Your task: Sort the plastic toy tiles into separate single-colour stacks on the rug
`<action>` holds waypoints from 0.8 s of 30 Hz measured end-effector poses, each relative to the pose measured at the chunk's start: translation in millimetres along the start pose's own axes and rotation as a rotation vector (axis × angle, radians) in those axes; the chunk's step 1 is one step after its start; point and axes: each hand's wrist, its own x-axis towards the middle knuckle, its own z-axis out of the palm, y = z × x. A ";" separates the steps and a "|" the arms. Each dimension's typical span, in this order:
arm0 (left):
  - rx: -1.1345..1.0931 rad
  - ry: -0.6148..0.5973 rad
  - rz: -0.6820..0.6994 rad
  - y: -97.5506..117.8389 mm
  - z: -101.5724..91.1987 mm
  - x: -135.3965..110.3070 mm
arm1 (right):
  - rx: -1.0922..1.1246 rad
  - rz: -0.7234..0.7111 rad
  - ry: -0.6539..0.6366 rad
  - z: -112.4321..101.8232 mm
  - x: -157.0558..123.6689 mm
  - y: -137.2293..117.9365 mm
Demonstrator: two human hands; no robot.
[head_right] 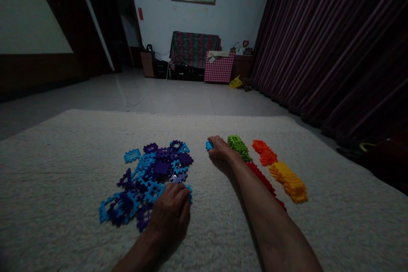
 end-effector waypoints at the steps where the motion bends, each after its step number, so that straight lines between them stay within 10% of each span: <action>1: -0.004 -0.003 -0.004 0.0 0.0 0.0 | -0.004 0.019 -0.027 0.5 2.4 1.2; 14: 0.006 -0.027 -0.016 0.7 0.0 -0.3 | 0.055 -0.135 0.100 7.6 7.3 13.6; 19: 0.005 -0.012 -0.012 0.5 -0.7 0.8 | 0.152 -0.364 0.335 25.1 -10.7 -19.6; 24: -0.038 0.016 -0.063 -0.7 0.0 1.2 | 0.220 -0.477 0.195 44.9 -28.8 -66.2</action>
